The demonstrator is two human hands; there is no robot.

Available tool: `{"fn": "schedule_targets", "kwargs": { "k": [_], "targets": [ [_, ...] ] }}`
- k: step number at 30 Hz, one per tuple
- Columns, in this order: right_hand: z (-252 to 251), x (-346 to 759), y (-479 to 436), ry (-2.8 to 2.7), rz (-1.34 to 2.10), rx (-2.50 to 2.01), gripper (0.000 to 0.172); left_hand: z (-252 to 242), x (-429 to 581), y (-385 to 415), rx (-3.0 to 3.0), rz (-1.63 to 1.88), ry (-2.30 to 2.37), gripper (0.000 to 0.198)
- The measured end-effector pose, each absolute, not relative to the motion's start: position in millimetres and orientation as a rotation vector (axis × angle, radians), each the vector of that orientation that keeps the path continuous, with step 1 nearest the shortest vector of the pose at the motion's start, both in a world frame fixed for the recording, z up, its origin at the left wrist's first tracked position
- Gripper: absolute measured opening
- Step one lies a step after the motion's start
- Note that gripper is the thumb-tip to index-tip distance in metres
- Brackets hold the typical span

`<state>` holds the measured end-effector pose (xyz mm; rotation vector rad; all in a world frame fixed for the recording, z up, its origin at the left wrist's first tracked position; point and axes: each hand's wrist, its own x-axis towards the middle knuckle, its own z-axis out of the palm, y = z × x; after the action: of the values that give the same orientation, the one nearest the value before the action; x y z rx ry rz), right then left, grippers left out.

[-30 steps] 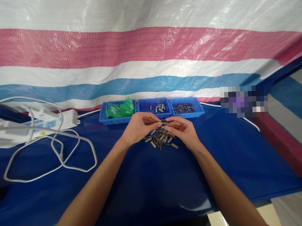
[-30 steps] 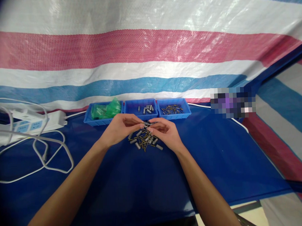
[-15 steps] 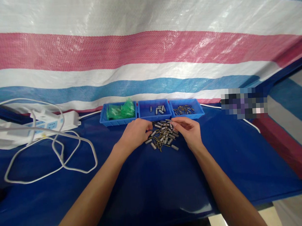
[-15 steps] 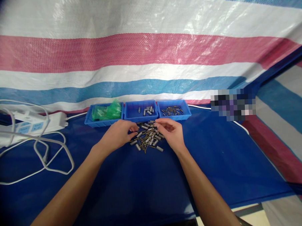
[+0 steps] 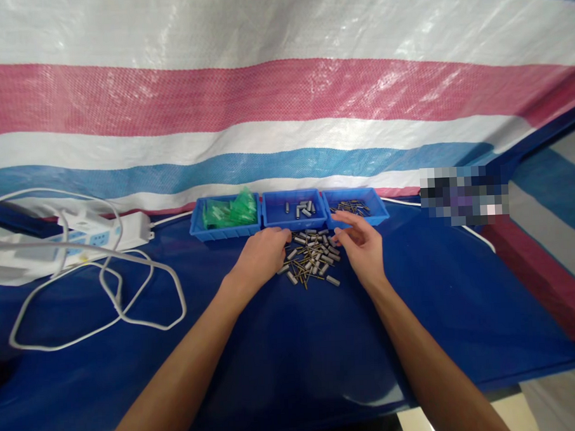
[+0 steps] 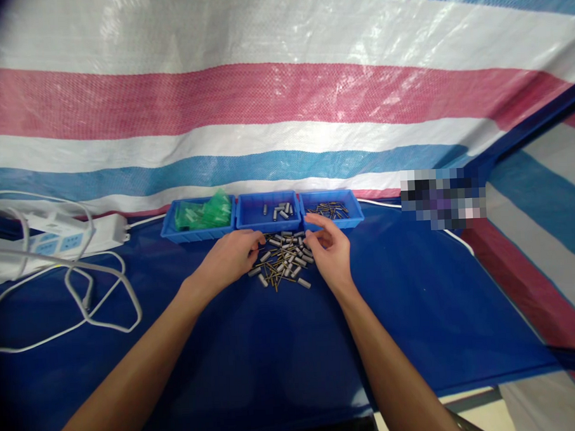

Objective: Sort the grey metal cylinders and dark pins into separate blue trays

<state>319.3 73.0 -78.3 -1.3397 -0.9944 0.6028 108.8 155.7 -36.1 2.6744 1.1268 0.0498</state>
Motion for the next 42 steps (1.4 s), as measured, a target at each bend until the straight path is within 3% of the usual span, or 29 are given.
{"fn": "schedule_targets", "kwargs": {
  "k": [8, 17, 35, 42],
  "targets": [
    [-79, 316, 73, -1.038, 0.641, -1.321, 0.026, -32, 109, 157, 2.617, 0.291, 0.997, 0.023],
    [-75, 313, 69, -1.144, 0.813, -1.264, 0.029, -15, 112, 154, 1.958, 0.65, 0.769, 0.005],
    [-77, 306, 66, -1.072, 1.018, -1.194, 0.035, -23, 113, 155, 1.822, 0.65, 0.786, 0.047],
    [-76, 306, 66, -1.077, 1.036, -1.183, 0.033, -24, 113, 158, 1.774, 0.681, 0.748, 0.033]
  ]
}}
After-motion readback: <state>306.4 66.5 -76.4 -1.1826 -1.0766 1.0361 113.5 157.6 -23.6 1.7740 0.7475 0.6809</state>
